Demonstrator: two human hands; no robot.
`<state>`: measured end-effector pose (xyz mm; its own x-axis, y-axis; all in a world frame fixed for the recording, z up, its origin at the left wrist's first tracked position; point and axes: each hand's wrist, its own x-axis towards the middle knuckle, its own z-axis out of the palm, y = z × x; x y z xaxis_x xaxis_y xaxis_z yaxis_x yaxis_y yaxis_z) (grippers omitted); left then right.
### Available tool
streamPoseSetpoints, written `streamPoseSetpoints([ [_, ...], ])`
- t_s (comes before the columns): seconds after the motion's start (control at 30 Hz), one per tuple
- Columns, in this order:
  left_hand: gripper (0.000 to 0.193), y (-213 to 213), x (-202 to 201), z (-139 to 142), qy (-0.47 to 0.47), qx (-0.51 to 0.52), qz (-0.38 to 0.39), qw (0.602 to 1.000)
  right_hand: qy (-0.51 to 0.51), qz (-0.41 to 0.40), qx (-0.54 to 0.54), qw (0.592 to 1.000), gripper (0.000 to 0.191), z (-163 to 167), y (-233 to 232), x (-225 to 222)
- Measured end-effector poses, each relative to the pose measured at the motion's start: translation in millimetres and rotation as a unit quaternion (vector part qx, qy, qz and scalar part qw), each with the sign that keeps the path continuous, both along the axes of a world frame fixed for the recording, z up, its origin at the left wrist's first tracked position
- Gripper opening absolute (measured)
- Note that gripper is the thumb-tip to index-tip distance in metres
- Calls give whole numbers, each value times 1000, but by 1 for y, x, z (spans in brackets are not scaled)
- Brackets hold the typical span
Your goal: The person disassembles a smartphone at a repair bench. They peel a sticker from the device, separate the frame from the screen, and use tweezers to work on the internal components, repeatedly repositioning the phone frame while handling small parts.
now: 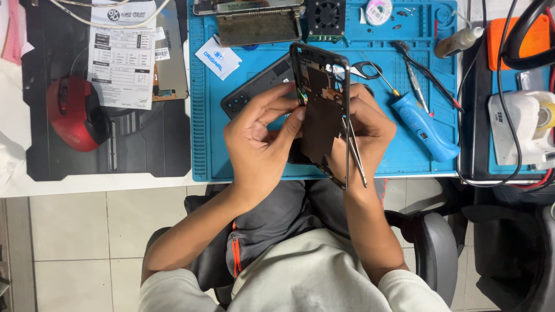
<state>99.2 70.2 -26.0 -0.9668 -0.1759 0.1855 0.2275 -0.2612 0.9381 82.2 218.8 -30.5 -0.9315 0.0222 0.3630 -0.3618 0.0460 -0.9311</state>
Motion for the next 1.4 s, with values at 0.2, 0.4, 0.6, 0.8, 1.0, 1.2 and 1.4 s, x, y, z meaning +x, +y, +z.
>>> streamPoseSetpoints([
  [0.2,35,-2,0,0,-7,-28,3,1000,-10,-47,38,998,22,6,-7,1],
  [0.4,36,0,3,-1,6,-57,18,998,-34,-19,22,999,22,12,-7,1],
  [0.6,40,1,4,-4,20,-56,6,998,-61,-20,45,997,18,11,-4,-5],
  [0.8,51,-2,6,1,38,-33,-50,997,-77,-21,43,996,20,16,-4,-2],
  [1.0,43,-8,8,5,10,-3,-94,995,-100,-20,31,994,20,24,-3,-1],
  [1.2,15,-1,0,0,-31,57,-67,996,-53,-9,71,996,17,23,-6,3],
  [1.4,14,-1,-2,-2,-38,12,-40,998,-19,-1,88,996,20,16,0,2],
])
